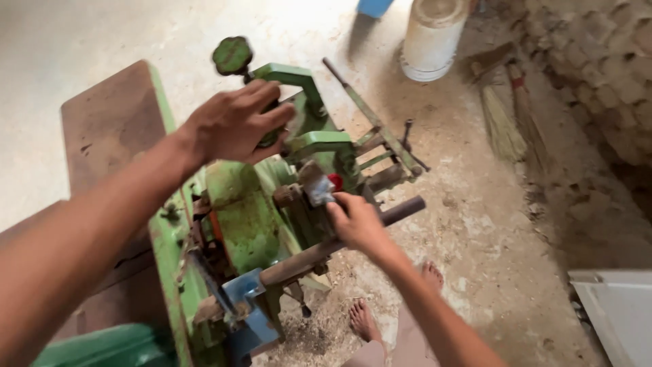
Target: Applying lubricant and cleaning a woodworking machine with a brush and scraper.
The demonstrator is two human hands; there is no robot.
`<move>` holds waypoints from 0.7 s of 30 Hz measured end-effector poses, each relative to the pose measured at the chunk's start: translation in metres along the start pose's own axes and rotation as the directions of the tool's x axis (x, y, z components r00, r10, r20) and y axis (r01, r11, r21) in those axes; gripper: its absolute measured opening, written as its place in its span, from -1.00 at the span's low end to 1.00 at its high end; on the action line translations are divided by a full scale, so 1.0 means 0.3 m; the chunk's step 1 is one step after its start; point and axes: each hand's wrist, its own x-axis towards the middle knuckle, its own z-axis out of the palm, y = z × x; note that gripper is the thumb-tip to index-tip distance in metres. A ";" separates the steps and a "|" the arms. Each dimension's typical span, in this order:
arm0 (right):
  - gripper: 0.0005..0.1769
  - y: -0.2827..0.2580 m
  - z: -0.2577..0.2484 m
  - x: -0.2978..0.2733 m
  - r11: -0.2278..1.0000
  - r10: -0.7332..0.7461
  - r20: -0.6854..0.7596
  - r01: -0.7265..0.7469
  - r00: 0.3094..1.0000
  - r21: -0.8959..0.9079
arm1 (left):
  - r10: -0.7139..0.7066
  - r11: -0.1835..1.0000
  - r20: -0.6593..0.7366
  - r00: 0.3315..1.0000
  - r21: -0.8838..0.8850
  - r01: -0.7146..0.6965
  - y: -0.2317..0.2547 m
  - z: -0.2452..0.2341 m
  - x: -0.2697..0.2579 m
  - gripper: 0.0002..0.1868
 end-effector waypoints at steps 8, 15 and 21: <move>-0.58 0.058 0.133 -0.028 0.949 -0.190 -0.277 0.249 0.942 0.194 | -0.714 0.490 0.610 0.343 0.085 0.868 0.135 -0.241 0.204 -0.24; -0.60 0.053 0.173 -0.041 0.929 -0.231 -0.399 0.323 0.887 0.179 | -0.339 0.901 0.786 0.518 0.113 0.418 0.074 -0.399 0.167 -0.17; -0.59 0.051 0.180 -0.019 0.914 -0.266 -0.413 0.364 0.871 0.180 | 0.206 0.977 0.583 0.786 -0.076 -0.199 -0.067 -0.260 0.106 -0.12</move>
